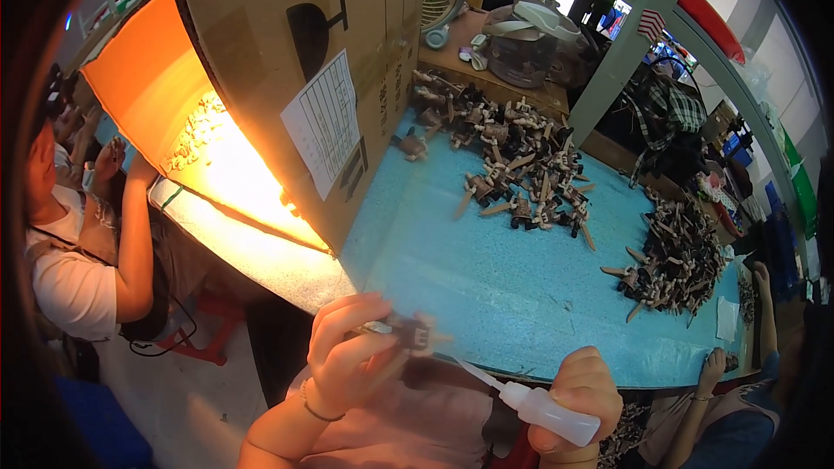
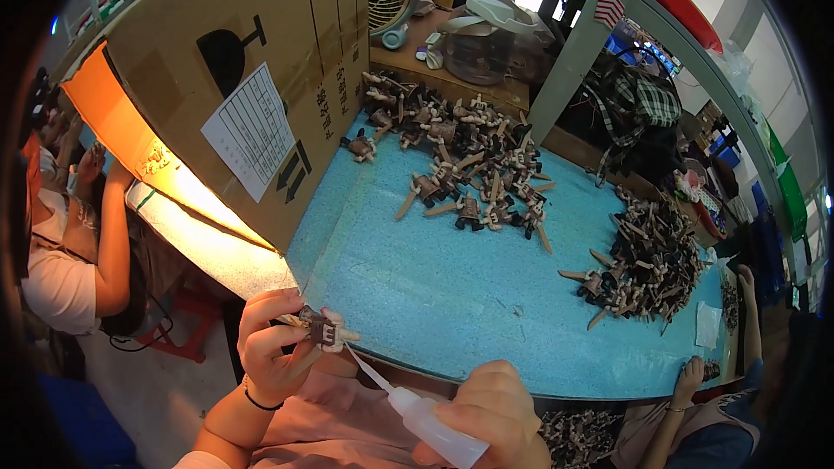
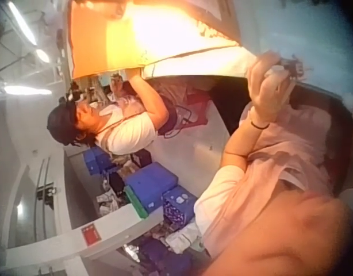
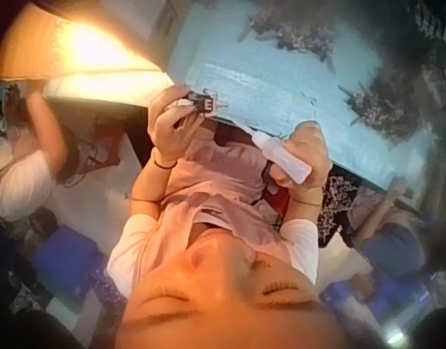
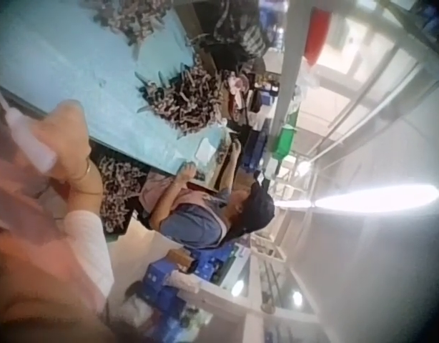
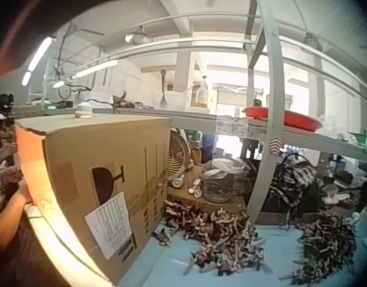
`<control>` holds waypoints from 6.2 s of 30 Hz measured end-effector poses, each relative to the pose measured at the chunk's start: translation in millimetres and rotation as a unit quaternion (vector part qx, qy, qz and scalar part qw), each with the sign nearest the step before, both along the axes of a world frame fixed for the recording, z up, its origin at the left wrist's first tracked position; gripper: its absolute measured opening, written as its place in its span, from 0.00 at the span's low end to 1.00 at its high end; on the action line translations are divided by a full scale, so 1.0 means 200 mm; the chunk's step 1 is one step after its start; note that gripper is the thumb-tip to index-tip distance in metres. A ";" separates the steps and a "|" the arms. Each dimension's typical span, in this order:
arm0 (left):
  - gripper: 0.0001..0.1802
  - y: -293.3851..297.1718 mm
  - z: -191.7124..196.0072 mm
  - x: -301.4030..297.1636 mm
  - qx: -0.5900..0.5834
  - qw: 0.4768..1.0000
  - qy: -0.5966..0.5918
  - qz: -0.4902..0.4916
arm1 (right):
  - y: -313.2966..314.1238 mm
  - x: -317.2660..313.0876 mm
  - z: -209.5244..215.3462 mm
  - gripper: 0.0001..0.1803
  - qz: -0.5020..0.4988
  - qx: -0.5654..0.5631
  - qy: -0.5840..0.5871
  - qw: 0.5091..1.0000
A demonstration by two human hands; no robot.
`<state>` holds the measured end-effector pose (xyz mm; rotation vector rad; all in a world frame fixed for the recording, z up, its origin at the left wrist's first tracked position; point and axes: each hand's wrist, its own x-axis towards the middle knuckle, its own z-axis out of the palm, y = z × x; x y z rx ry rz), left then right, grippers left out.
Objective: The person assembles plastic figurines by hand, joining their parts with glue from a glue bottle at a workstation.
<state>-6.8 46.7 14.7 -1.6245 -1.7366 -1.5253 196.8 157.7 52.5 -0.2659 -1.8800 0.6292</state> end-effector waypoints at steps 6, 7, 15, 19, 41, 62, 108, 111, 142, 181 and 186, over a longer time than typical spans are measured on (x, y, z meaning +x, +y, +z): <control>0.23 -0.02 0.00 -0.01 -0.003 1.000 -0.001 0.003 | 0.01 0.03 0.03 0.28 0.028 0.000 -0.067 0.997; 0.23 -0.02 0.00 -0.01 -0.003 1.000 -0.001 0.004 | 0.00 0.02 0.01 0.29 0.021 -0.013 -0.045 0.999; 0.22 -0.01 0.00 0.00 0.004 1.000 -0.005 -0.006 | -0.02 0.01 0.04 0.28 0.005 -0.019 -0.026 0.999; 0.22 -0.03 -0.01 -0.01 -0.002 1.000 -0.006 0.001 | 0.00 -0.03 0.13 0.23 0.070 0.011 -0.044 0.997; 0.21 -0.01 -0.04 -0.01 0.015 0.989 -0.125 -0.074 | 0.00 -0.03 0.15 0.23 0.116 -0.028 -0.035 0.992; 0.18 0.01 -0.04 0.05 0.064 0.896 -0.386 -0.209 | -0.01 -0.04 0.12 0.26 0.092 -0.026 -0.052 0.994; 0.19 -0.02 -0.06 0.02 0.040 0.899 -0.370 -0.229 | 0.02 -0.10 0.14 0.23 0.058 0.020 -0.019 0.998; 0.19 -0.01 -0.06 0.02 0.035 0.900 -0.371 -0.225 | 0.04 -0.08 0.13 0.22 0.091 0.019 -0.058 0.994; 0.15 -0.39 -0.15 -0.12 0.109 0.861 -0.488 -0.095 | 0.54 -0.90 -0.30 0.19 -0.220 0.015 -0.272 0.937; 0.17 -0.21 -0.05 -0.01 0.055 0.740 -0.578 -0.339 | -0.01 -0.52 0.01 0.11 0.234 -0.238 -0.093 0.938; 0.17 -0.14 -0.04 0.06 0.033 0.687 -0.602 -0.406 | 0.02 -0.44 0.03 0.10 0.236 -0.234 -0.040 0.942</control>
